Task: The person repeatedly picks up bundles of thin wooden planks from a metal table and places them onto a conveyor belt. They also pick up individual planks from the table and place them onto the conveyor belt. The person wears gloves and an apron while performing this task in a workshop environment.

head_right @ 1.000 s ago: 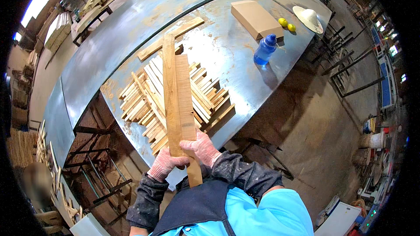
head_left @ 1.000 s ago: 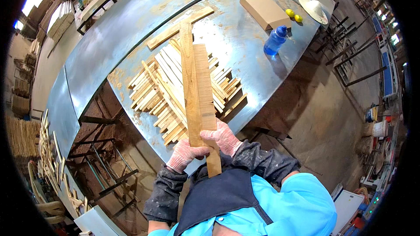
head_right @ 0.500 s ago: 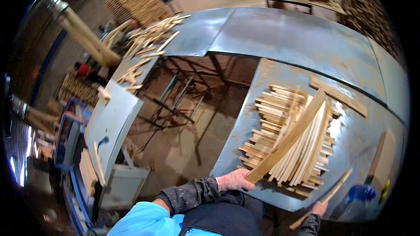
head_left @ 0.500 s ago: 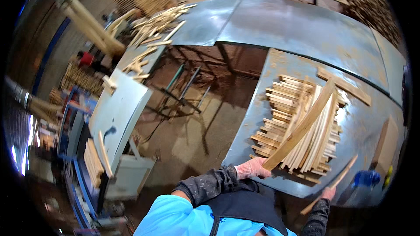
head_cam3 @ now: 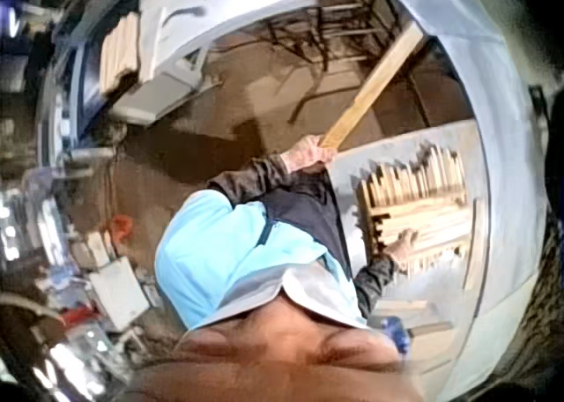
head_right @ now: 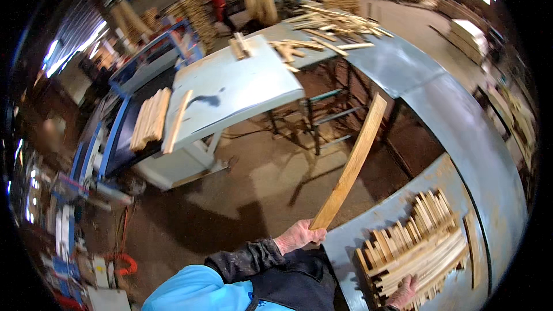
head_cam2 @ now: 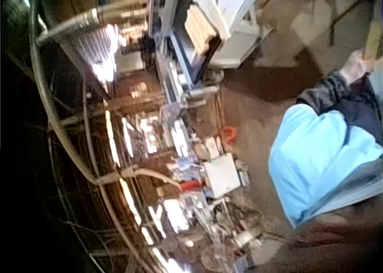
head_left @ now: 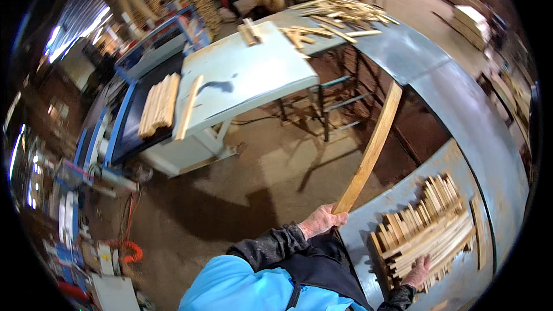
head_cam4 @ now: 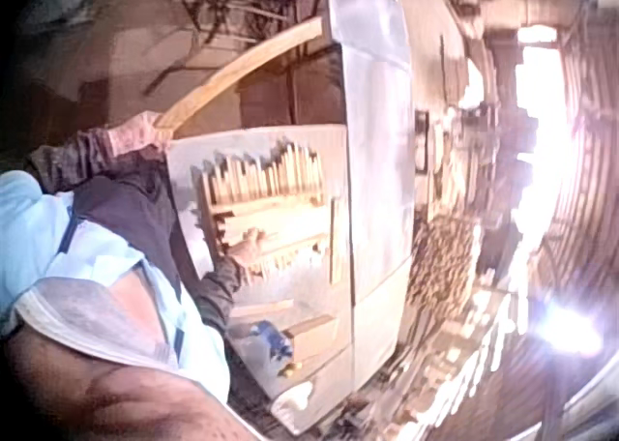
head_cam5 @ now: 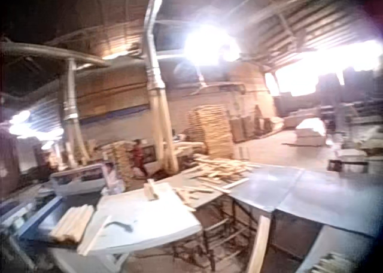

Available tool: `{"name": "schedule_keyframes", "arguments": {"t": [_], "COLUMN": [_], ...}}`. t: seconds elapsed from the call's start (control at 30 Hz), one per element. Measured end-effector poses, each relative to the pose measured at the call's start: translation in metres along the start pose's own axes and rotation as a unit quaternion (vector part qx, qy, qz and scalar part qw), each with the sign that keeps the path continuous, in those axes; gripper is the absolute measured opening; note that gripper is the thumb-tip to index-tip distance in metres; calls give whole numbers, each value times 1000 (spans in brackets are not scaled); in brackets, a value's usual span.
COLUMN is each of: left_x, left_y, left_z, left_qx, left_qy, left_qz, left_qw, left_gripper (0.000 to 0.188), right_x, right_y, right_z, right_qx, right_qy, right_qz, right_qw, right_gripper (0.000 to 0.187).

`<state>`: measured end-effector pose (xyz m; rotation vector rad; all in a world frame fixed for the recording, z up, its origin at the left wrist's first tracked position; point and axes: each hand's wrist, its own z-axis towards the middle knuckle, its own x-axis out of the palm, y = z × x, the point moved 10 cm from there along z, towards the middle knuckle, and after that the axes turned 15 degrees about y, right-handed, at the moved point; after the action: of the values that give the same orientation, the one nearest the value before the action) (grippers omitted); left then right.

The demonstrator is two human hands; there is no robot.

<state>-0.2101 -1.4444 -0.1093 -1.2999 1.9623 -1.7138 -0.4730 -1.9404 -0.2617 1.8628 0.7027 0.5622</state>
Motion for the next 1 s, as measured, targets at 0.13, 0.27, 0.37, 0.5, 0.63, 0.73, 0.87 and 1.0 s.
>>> {"name": "schedule_keyframes", "arguments": {"t": [0.13,0.27,0.37,0.5,0.63,0.73,0.87,1.0], "left_x": [-104,-216,-296,-370,-420,-458,-526,-620], "left_y": [-38,-70,-67,-67,-78,-87,-117,-149], "left_z": [-78,-191,-282,-405,-511,-579,-656,-716], "left_qx": [91,147,142,182,181,181,138,132], "left_qy": [-82,-193,-304,-436,-575,-647,-706,-722], "left_qz": [10,48,51,51,52,22,20,34], "left_qw": [992,969,941,880,796,740,694,679], "left_gripper": [53,63,63,51,39,28,28,35], "right_x": [256,443,563,700,809,886,976,1067], "right_y": [52,31,-6,-72,-108,-142,-176,-186], "right_z": [-61,-126,-184,-248,-307,-338,-376,-414], "right_qx": [15,47,85,144,185,188,210,230], "right_qy": [203,312,385,528,604,658,694,721], "right_qz": [-13,-55,-84,-130,-214,-240,-262,-233], "right_qw": [979,947,915,827,745,689,637,611], "right_gripper": [57,45,48,59,62,63,61,60]}}
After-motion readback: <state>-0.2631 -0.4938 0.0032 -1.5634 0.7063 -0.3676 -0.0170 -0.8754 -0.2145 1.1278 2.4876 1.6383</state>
